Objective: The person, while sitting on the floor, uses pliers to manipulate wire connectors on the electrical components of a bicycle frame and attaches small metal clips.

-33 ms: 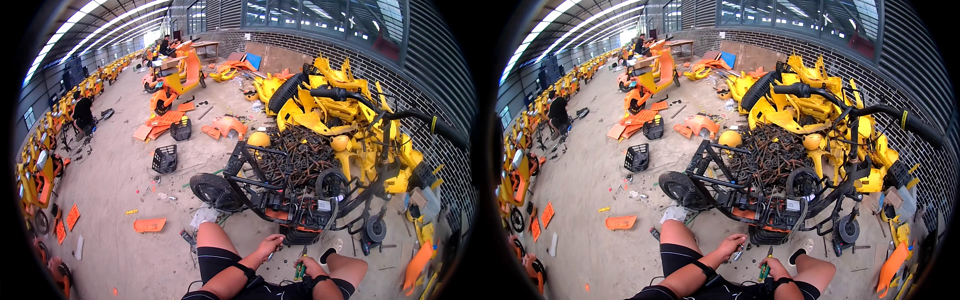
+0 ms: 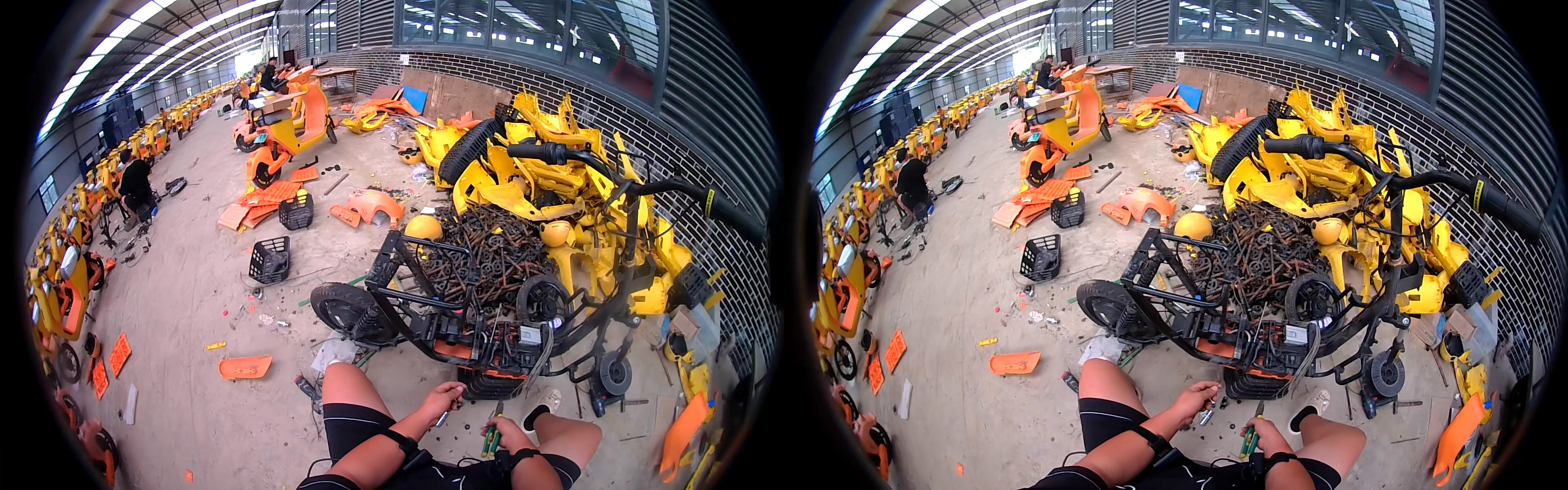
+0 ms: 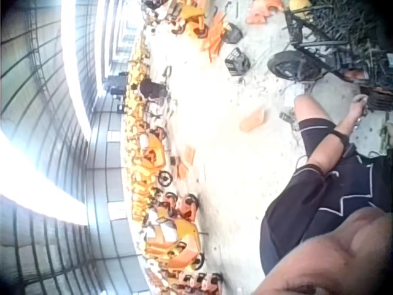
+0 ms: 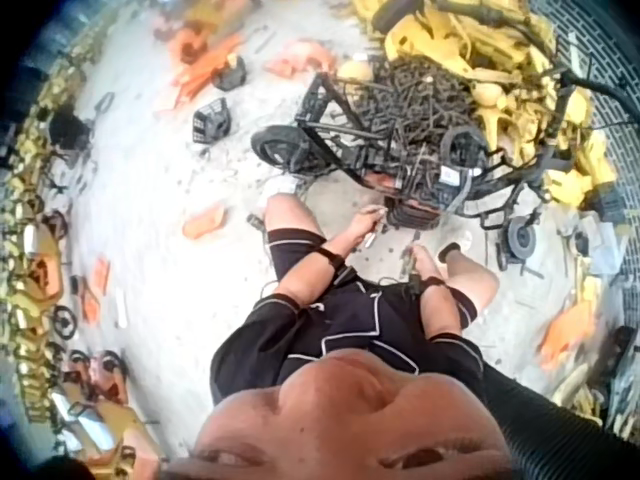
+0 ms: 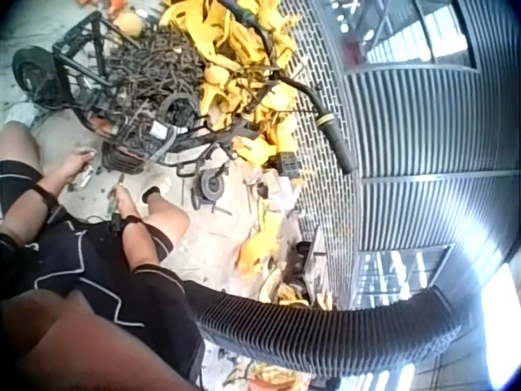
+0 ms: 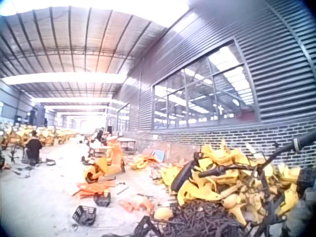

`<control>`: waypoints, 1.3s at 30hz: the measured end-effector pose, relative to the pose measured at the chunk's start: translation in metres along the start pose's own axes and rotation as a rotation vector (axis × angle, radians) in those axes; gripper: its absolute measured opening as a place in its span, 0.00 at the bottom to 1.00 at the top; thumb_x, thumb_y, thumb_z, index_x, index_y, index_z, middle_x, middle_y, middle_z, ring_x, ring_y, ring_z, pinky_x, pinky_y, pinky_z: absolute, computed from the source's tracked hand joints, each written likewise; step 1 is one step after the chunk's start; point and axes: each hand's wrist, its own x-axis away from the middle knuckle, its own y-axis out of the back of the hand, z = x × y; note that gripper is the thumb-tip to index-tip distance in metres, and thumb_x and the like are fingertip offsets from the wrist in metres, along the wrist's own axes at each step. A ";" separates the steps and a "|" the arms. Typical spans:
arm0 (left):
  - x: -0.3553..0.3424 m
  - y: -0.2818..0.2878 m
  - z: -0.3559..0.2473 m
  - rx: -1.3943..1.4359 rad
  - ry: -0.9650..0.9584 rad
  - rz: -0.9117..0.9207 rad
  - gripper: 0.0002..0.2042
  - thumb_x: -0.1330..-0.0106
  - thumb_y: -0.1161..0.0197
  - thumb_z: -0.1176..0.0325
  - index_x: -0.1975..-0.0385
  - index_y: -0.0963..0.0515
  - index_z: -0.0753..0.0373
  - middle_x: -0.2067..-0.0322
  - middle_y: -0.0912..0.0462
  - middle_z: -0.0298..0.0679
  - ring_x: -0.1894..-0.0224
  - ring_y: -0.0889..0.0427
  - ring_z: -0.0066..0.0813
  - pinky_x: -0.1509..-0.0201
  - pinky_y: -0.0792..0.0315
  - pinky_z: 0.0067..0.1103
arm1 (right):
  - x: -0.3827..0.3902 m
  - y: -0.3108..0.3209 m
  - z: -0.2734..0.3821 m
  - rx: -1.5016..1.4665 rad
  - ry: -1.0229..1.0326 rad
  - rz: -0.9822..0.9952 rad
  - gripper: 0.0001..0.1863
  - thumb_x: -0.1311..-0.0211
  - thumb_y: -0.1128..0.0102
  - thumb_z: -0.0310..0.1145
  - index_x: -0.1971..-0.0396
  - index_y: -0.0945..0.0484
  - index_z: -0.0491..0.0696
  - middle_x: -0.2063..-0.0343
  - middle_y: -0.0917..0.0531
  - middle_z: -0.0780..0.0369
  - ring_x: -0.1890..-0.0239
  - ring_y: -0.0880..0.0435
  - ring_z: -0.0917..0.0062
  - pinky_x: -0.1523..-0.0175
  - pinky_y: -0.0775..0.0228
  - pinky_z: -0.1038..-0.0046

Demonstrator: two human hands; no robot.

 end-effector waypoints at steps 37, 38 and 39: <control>0.008 0.026 0.025 -0.458 0.058 -0.173 0.11 0.34 0.39 0.61 0.64 0.18 0.63 0.72 0.18 0.33 0.74 0.27 0.20 0.69 0.32 0.20 | 0.162 -0.034 0.106 -0.084 0.642 0.000 0.10 0.36 0.41 0.36 0.72 0.24 0.46 0.79 0.20 0.64 0.76 0.20 0.75 0.75 0.34 0.76; 0.007 0.026 0.026 -0.447 0.047 -0.181 0.11 0.34 0.39 0.61 0.64 0.18 0.64 0.72 0.18 0.33 0.73 0.26 0.21 0.68 0.32 0.20 | 0.134 -0.034 0.093 -0.180 0.541 0.035 0.10 0.36 0.42 0.36 0.72 0.25 0.45 0.79 0.21 0.62 0.76 0.20 0.73 0.75 0.34 0.75; 0.004 0.028 0.026 -0.436 0.034 -0.187 0.11 0.34 0.39 0.62 0.64 0.18 0.64 0.72 0.18 0.33 0.72 0.26 0.21 0.67 0.31 0.21 | 0.108 -0.034 0.076 -0.276 0.441 0.069 0.10 0.36 0.42 0.36 0.72 0.26 0.45 0.79 0.22 0.61 0.76 0.19 0.70 0.75 0.34 0.74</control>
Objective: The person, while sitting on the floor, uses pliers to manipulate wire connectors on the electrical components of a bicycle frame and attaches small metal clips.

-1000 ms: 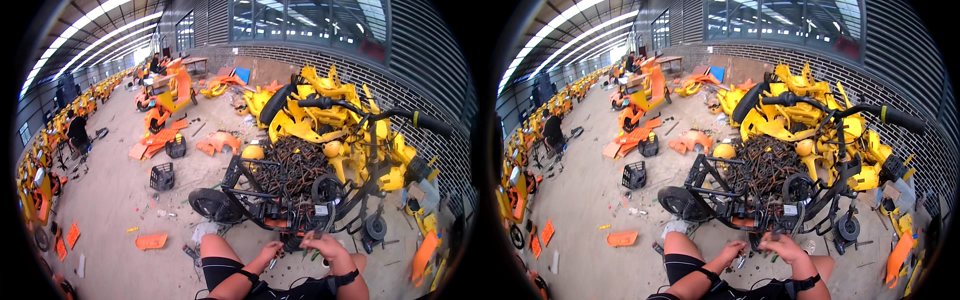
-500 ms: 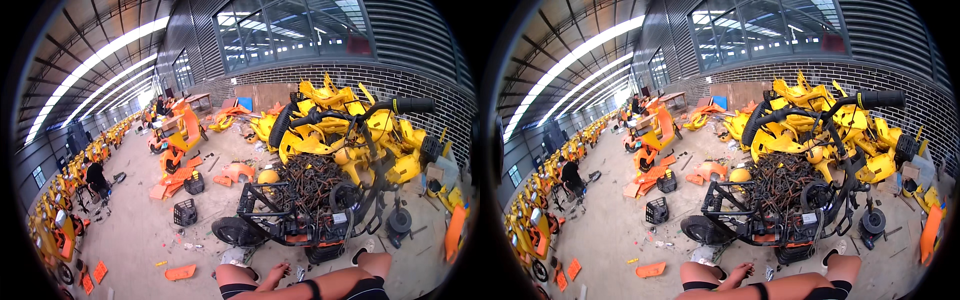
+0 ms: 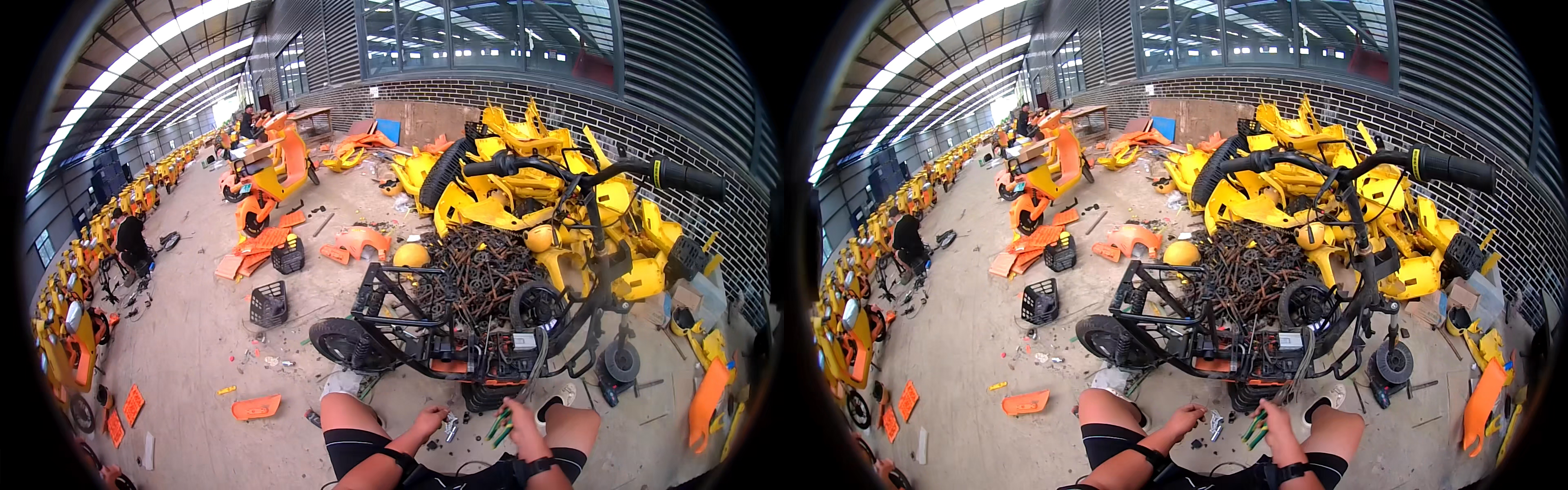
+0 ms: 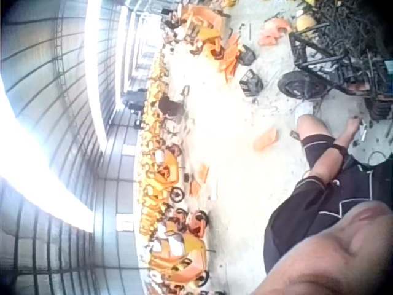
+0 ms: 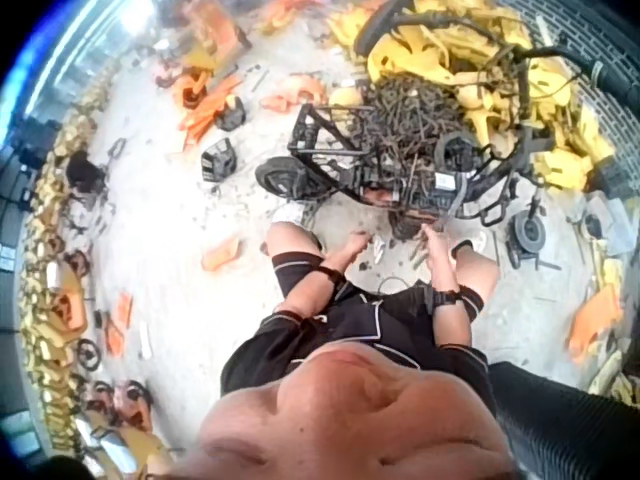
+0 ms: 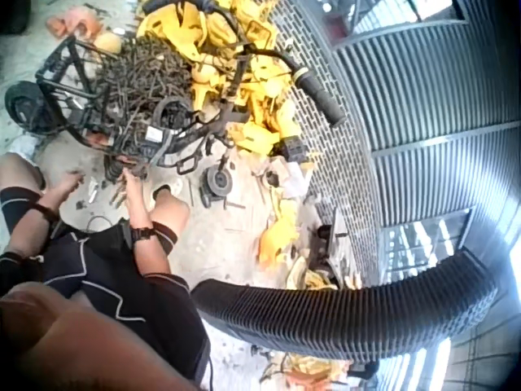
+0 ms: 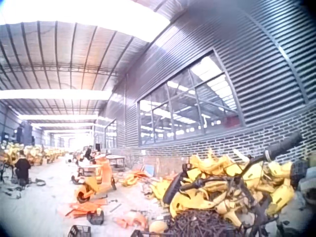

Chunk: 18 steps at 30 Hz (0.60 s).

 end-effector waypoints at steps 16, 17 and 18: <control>-0.016 -0.012 0.002 -0.068 -0.064 -0.015 0.12 0.32 0.42 0.60 0.59 0.19 0.61 0.73 0.21 0.31 0.75 0.31 0.19 0.72 0.34 0.18 | -0.047 0.019 -0.030 0.564 0.617 -0.464 0.11 0.37 0.38 0.35 0.65 0.26 0.43 0.72 0.21 0.60 0.70 0.21 0.69 0.62 0.29 0.69; -0.016 -0.012 0.001 -0.084 -0.058 -0.030 0.12 0.32 0.41 0.60 0.60 0.19 0.62 0.73 0.21 0.31 0.74 0.29 0.20 0.70 0.33 0.19 | -0.031 0.008 0.000 0.677 0.762 -0.411 0.11 0.37 0.38 0.35 0.64 0.25 0.44 0.74 0.21 0.61 0.70 0.21 0.71 0.63 0.29 0.70; -0.014 -0.012 0.003 -0.062 -0.057 -0.036 0.12 0.32 0.41 0.60 0.61 0.19 0.62 0.73 0.20 0.32 0.74 0.28 0.20 0.69 0.32 0.19 | -0.008 -0.001 0.035 0.803 0.902 -0.360 0.10 0.37 0.38 0.35 0.64 0.25 0.45 0.75 0.21 0.61 0.71 0.21 0.73 0.63 0.29 0.70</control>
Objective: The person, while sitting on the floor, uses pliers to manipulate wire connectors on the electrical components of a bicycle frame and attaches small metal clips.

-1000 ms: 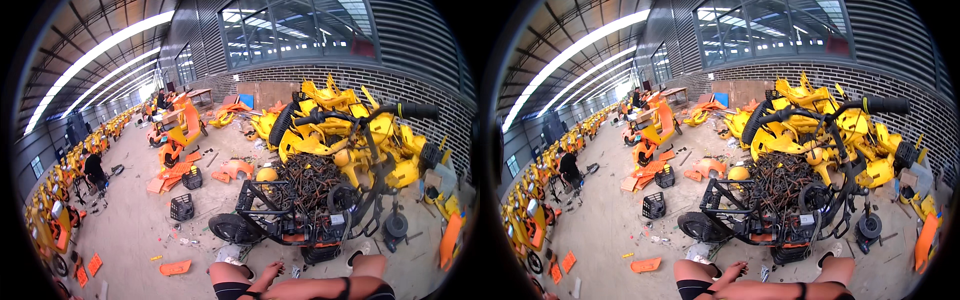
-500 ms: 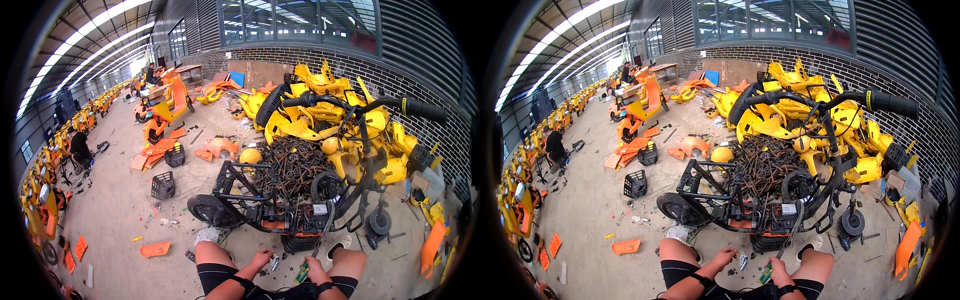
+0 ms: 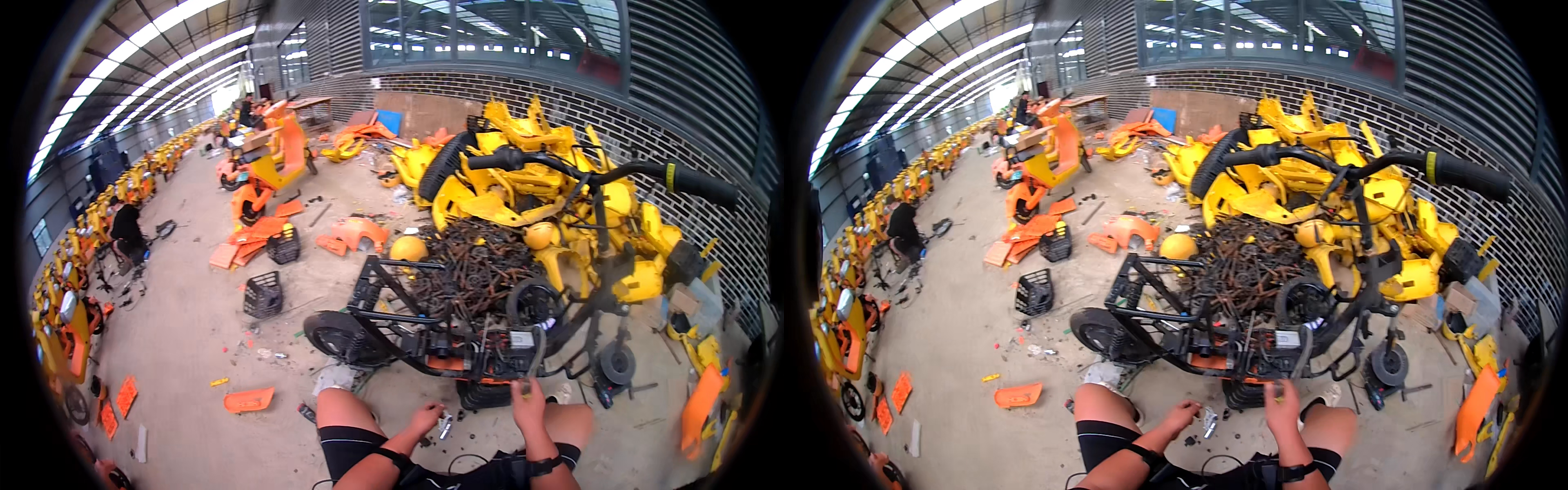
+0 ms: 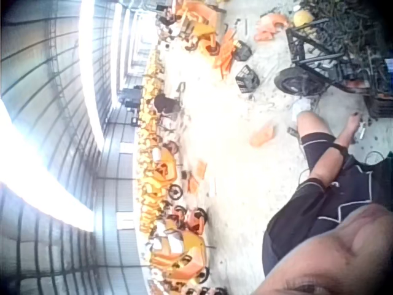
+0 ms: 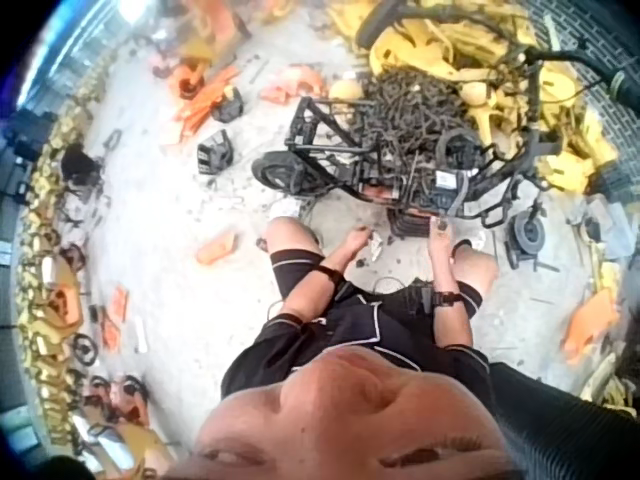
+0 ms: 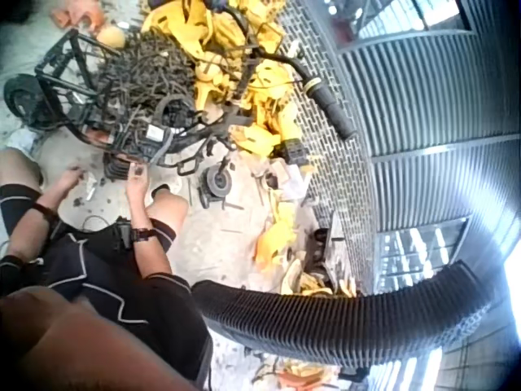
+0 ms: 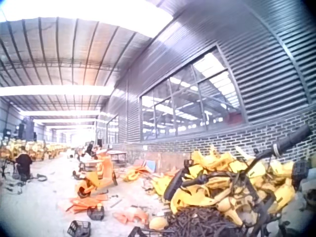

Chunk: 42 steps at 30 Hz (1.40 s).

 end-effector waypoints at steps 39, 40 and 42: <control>0.029 0.043 -0.015 0.168 -0.097 -0.164 0.12 0.33 0.40 0.61 0.66 0.20 0.65 0.76 0.24 0.32 0.73 0.29 0.19 0.69 0.34 0.19 | 0.031 -0.035 0.032 -0.035 -0.411 1.332 0.22 0.40 0.35 0.48 0.58 0.22 0.43 0.70 0.17 0.61 0.69 0.19 0.77 0.68 0.29 0.74; 0.030 0.043 -0.019 0.136 -0.109 -0.161 0.12 0.33 0.40 0.61 0.65 0.20 0.65 0.76 0.24 0.32 0.73 0.29 0.19 0.69 0.34 0.19 | 0.031 -0.030 0.004 -0.102 -0.587 1.205 0.20 0.40 0.35 0.45 0.59 0.21 0.43 0.71 0.17 0.60 0.69 0.19 0.77 0.69 0.29 0.74; 0.036 0.035 -0.026 0.057 -0.126 -0.132 0.12 0.32 0.40 0.60 0.64 0.20 0.65 0.76 0.25 0.31 0.73 0.30 0.19 0.69 0.34 0.18 | 0.025 -0.022 -0.051 -0.218 -0.780 0.911 0.15 0.40 0.37 0.40 0.63 0.22 0.43 0.72 0.17 0.59 0.69 0.18 0.75 0.70 0.29 0.73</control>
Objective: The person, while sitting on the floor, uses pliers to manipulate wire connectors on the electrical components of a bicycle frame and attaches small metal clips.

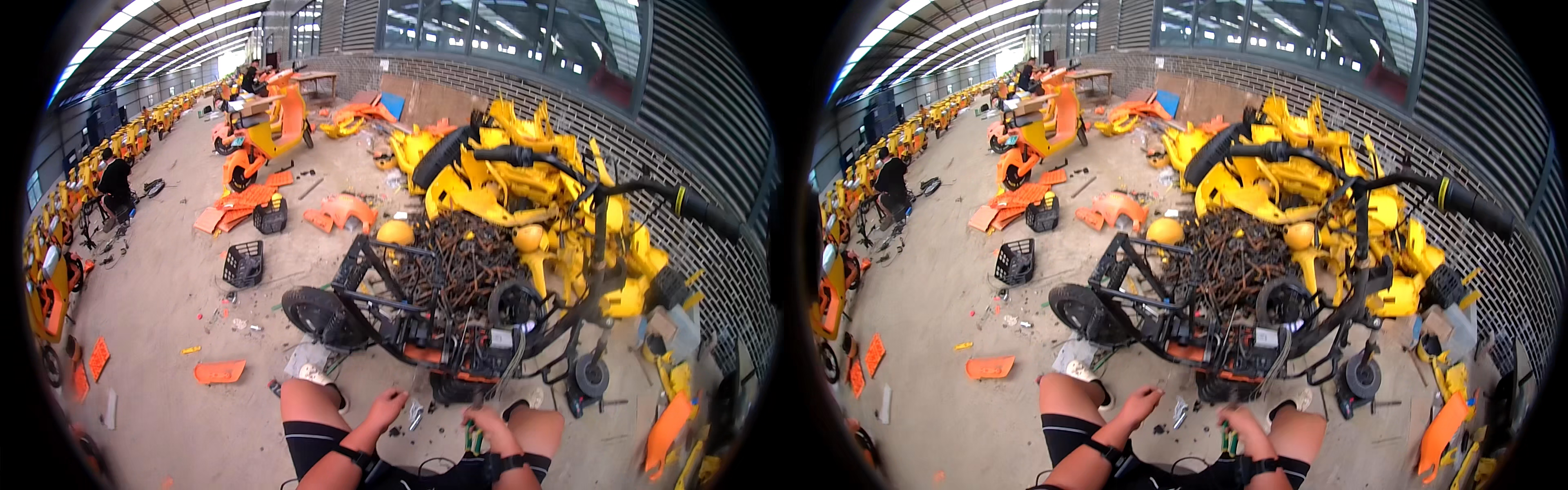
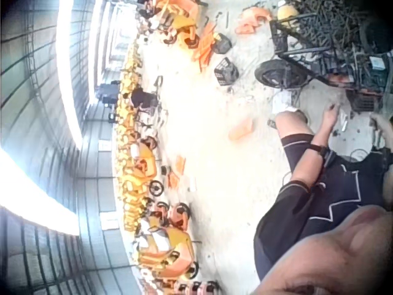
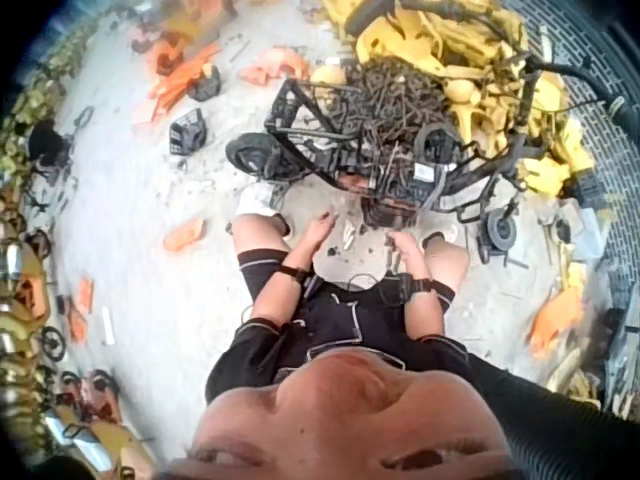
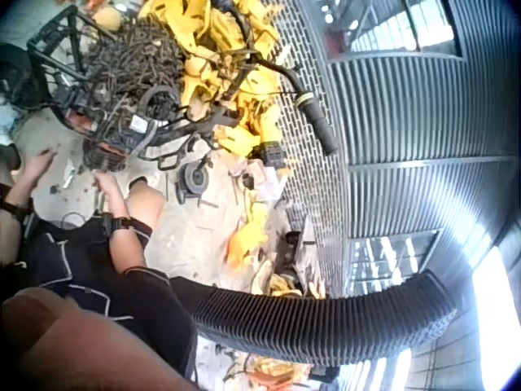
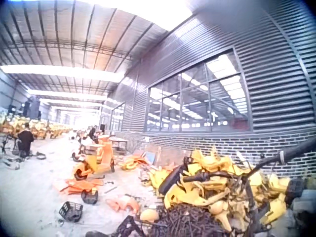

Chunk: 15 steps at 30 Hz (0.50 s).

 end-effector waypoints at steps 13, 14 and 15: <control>-0.012 -0.008 -0.015 0.099 0.027 -0.001 0.12 0.32 0.39 0.60 0.65 0.21 0.63 0.79 0.27 0.28 0.77 0.33 0.16 0.73 0.37 0.17 | -0.022 -0.066 -0.015 -1.106 -0.223 0.373 0.15 0.45 0.50 0.23 0.57 0.27 0.36 0.55 0.21 0.50 0.50 0.21 0.57 0.48 0.26 0.66; -0.010 -0.009 -0.013 0.106 0.030 -0.008 0.12 0.32 0.39 0.60 0.65 0.21 0.64 0.79 0.27 0.28 0.77 0.33 0.16 0.74 0.37 0.17 | -0.021 -0.060 -0.013 -1.078 -0.208 0.384 0.16 0.46 0.50 0.22 0.56 0.27 0.37 0.55 0.21 0.50 0.50 0.21 0.56 0.48 0.26 0.66; -0.008 -0.009 -0.011 0.114 0.032 -0.013 0.12 0.32 0.39 0.60 0.66 0.22 0.64 0.79 0.27 0.28 0.78 0.33 0.16 0.74 0.37 0.17 | -0.019 -0.057 -0.012 -1.049 -0.192 0.394 0.16 0.47 0.51 0.22 0.56 0.27 0.38 0.56 0.21 0.50 0.50 0.21 0.56 0.48 0.26 0.65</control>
